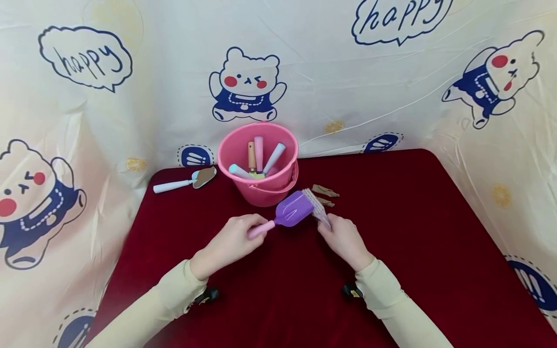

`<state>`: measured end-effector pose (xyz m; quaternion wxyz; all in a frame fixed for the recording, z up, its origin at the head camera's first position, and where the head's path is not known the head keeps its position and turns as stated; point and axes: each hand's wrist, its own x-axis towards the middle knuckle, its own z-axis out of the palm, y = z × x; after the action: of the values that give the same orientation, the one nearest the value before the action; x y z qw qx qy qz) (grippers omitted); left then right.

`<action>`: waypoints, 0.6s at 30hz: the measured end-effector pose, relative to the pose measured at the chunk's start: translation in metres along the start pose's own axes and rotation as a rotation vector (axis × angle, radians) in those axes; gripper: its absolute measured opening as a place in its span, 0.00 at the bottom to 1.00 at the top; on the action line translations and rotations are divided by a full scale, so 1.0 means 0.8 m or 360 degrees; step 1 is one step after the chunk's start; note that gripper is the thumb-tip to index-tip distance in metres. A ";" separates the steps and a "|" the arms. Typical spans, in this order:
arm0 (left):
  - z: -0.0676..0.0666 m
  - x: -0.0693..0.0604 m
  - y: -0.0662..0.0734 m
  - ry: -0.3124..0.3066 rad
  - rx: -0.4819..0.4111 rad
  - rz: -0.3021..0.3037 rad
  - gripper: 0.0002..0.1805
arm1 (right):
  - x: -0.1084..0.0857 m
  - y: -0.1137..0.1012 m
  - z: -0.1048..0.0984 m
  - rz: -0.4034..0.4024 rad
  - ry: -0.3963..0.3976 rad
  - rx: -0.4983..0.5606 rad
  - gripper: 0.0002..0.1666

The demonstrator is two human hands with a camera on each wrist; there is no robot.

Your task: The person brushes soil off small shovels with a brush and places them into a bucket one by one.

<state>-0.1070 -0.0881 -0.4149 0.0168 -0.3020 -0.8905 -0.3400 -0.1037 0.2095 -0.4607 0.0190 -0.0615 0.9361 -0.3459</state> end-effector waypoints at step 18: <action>-0.122 0.051 -0.004 0.0423 0.0121 0.0055 0.09 | -0.011 0.014 0.004 0.0047 0.0044 0.0129 0.15</action>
<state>-0.1591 -0.1292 -0.3322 0.1518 -0.2687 -0.8874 -0.3425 -0.0956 0.2173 -0.4705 0.0137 -0.0421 0.9222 -0.3841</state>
